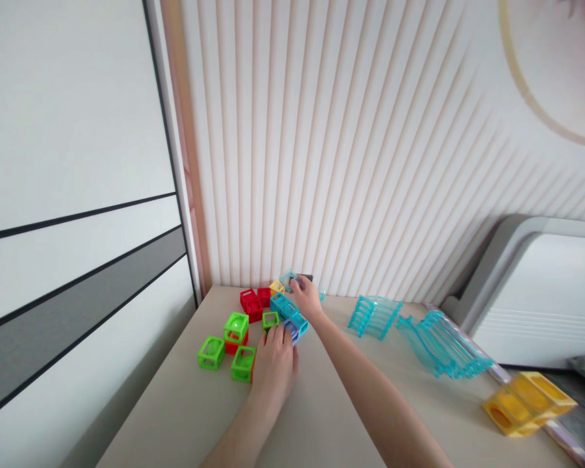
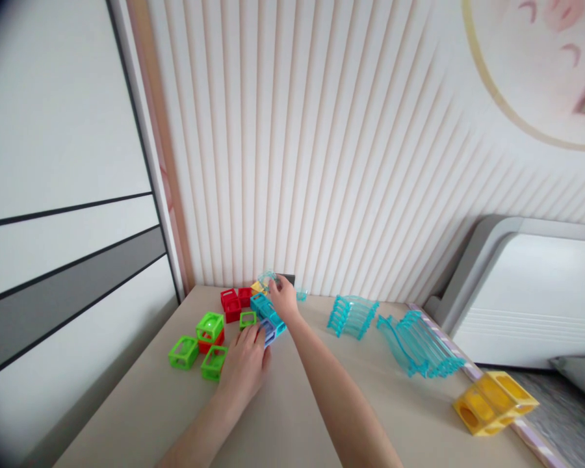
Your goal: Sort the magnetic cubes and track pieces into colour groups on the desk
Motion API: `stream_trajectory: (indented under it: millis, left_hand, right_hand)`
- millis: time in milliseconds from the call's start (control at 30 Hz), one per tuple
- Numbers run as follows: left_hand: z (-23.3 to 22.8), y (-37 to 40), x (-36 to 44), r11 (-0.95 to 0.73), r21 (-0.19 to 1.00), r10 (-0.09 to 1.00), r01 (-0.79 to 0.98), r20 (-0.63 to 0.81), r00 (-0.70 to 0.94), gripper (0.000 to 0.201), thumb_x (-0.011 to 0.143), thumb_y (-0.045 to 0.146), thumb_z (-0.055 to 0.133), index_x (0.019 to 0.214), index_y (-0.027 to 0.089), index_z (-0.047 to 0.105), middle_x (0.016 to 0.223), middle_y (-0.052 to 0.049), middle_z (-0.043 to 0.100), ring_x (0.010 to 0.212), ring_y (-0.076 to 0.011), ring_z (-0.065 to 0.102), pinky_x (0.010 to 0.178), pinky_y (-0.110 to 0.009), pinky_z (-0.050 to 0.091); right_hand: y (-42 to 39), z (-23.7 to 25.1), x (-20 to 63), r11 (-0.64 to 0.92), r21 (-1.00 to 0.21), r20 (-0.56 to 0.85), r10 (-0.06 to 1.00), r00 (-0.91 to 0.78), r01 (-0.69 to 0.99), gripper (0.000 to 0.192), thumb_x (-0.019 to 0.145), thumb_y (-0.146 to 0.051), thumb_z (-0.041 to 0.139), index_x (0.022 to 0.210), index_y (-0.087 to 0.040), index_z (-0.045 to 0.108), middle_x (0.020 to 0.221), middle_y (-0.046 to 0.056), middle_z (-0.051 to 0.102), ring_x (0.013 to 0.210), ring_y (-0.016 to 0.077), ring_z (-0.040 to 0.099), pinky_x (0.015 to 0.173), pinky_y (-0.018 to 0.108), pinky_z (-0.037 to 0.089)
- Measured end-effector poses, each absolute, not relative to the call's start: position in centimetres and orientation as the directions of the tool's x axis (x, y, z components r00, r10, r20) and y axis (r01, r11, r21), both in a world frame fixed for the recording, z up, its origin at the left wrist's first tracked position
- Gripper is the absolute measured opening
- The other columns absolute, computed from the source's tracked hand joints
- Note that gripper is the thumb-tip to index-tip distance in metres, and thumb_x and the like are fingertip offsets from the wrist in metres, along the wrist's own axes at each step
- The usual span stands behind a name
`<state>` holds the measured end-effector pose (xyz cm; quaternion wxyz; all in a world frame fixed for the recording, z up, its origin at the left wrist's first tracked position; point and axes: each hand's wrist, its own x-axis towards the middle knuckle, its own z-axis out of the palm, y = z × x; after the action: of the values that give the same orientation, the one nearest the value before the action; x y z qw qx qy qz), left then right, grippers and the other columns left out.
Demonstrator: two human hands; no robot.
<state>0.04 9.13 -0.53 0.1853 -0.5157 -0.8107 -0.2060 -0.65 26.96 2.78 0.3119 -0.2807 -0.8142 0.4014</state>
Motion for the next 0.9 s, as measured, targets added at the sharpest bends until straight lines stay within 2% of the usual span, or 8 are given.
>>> stream_trajectory:
  millis: [133, 233, 333, 533, 667, 733, 800, 900]
  left_hand:
    - [-0.4, 9.3, -0.2, 0.353, 0.192, 0.634, 0.916, 0.670, -0.385, 0.055, 0.093, 0.018, 0.053, 0.146, 0.013, 0.040, 0.135, -0.020, 0.057, 0.122, -0.0334, 0.057, 0.098, -0.048, 0.050]
    - [-0.3, 9.3, -0.1, 0.239, 0.254, 0.616, 0.937, 0.706, -0.348, 0.068, 0.093, 0.017, 0.052, 0.154, 0.016, 0.023, 0.144, -0.020, 0.049, 0.131, -0.0338, 0.051, 0.102, -0.048, 0.049]
    - [-0.6, 9.3, 0.3, 0.099, 0.329, 0.659, 0.939, 0.685, -0.310, 0.073, 0.088, 0.005, 0.047, 0.155, 0.020, 0.021, 0.133, -0.016, 0.059, 0.123, -0.0289, 0.058, 0.100, -0.044, 0.053]
    - [-1.4, 9.5, 0.9, 0.002, 0.442, 0.699, 0.897, 0.641, -0.318, 0.076, 0.093, 0.029, 0.058, 0.156, 0.019, 0.016, 0.137, -0.018, 0.051, 0.129, -0.0328, 0.053, 0.103, -0.049, 0.051]
    - [-1.7, 9.7, 1.3, -0.010, 0.459, 0.688, 0.888, 0.647, -0.327, 0.066, 0.100, 0.036, 0.047, 0.156, 0.023, 0.015, 0.136, -0.018, 0.052, 0.128, -0.0323, 0.055, 0.100, -0.049, 0.053]
    - [-1.7, 9.8, 1.6, 0.014, 0.448, 0.668, 0.894, 0.661, -0.342, 0.065, 0.100, 0.036, 0.047, 0.156, 0.022, 0.016, 0.137, -0.019, 0.051, 0.129, -0.0336, 0.053, 0.100, -0.050, 0.052]
    - [-1.7, 9.7, 2.2, 0.023, 0.434, 0.664, 0.900, 0.666, -0.338, 0.066, 0.099, 0.034, 0.048, 0.156, 0.021, 0.016, 0.138, -0.020, 0.051, 0.130, -0.0338, 0.053, 0.101, -0.050, 0.051]
    - [-2.0, 9.5, 3.2, -0.028, 0.447, 0.730, 0.894, 0.620, -0.287, 0.070, 0.097, 0.028, 0.049, 0.157, 0.021, 0.014, 0.140, -0.017, 0.053, 0.130, -0.0310, 0.053, 0.104, -0.048, 0.050]
  right_hand:
    - [27.0, 4.3, 3.8, 0.429, -0.889, 0.150, 0.602, -0.784, 0.159, 0.054, 0.094, -0.059, 0.045, 0.095, -0.013, 0.074, 0.058, 0.003, 0.065, 0.056, 0.0180, 0.064, 0.055, 0.028, 0.053]
    - [26.4, 5.8, 7.3, 0.344, -0.930, -0.021, 0.314, -0.949, 0.134, 0.047, 0.084, -0.061, 0.062, 0.084, -0.016, 0.075, 0.065, 0.002, 0.068, 0.057, 0.0153, 0.063, 0.056, 0.027, 0.054]
    - [25.9, 6.7, 9.0, 0.274, -0.947, -0.153, 0.077, -0.985, 0.168, 0.048, 0.083, -0.062, 0.066, 0.082, -0.014, 0.073, 0.068, 0.001, 0.067, 0.056, 0.0110, 0.059, 0.054, 0.023, 0.051]
    - [26.6, 5.8, 8.6, 0.329, -0.924, -0.174, 0.089, -0.981, 0.194, 0.055, 0.083, -0.067, 0.063, 0.074, -0.013, 0.070, 0.059, -0.003, 0.058, 0.050, 0.0077, 0.053, 0.049, 0.019, 0.045]
    - [27.5, 4.5, 8.4, 0.302, -0.928, -0.220, 0.030, -0.975, 0.219, 0.059, 0.082, -0.070, 0.061, 0.079, -0.013, 0.071, 0.060, -0.001, 0.062, 0.050, 0.0098, 0.056, 0.053, 0.022, 0.047]
    - [28.0, 3.7, 8.0, 0.365, -0.905, -0.162, 0.178, -0.971, 0.218, 0.066, 0.091, -0.071, 0.045, 0.085, -0.012, 0.072, 0.064, 0.003, 0.066, 0.055, 0.0123, 0.061, 0.057, 0.024, 0.050]
    - [28.8, 2.9, 7.1, 0.486, -0.835, -0.009, 0.457, -0.890, 0.257, 0.066, 0.100, -0.061, 0.029, 0.097, -0.011, 0.072, 0.075, 0.007, 0.071, 0.067, 0.0157, 0.067, 0.065, 0.027, 0.053]
    - [30.2, 1.9, 5.7, 0.570, -0.727, 0.192, 0.703, -0.685, 0.382, 0.045, 0.103, -0.038, 0.032, 0.117, -0.013, 0.066, 0.106, 0.013, 0.071, 0.101, 0.0214, 0.066, 0.090, 0.035, 0.050]
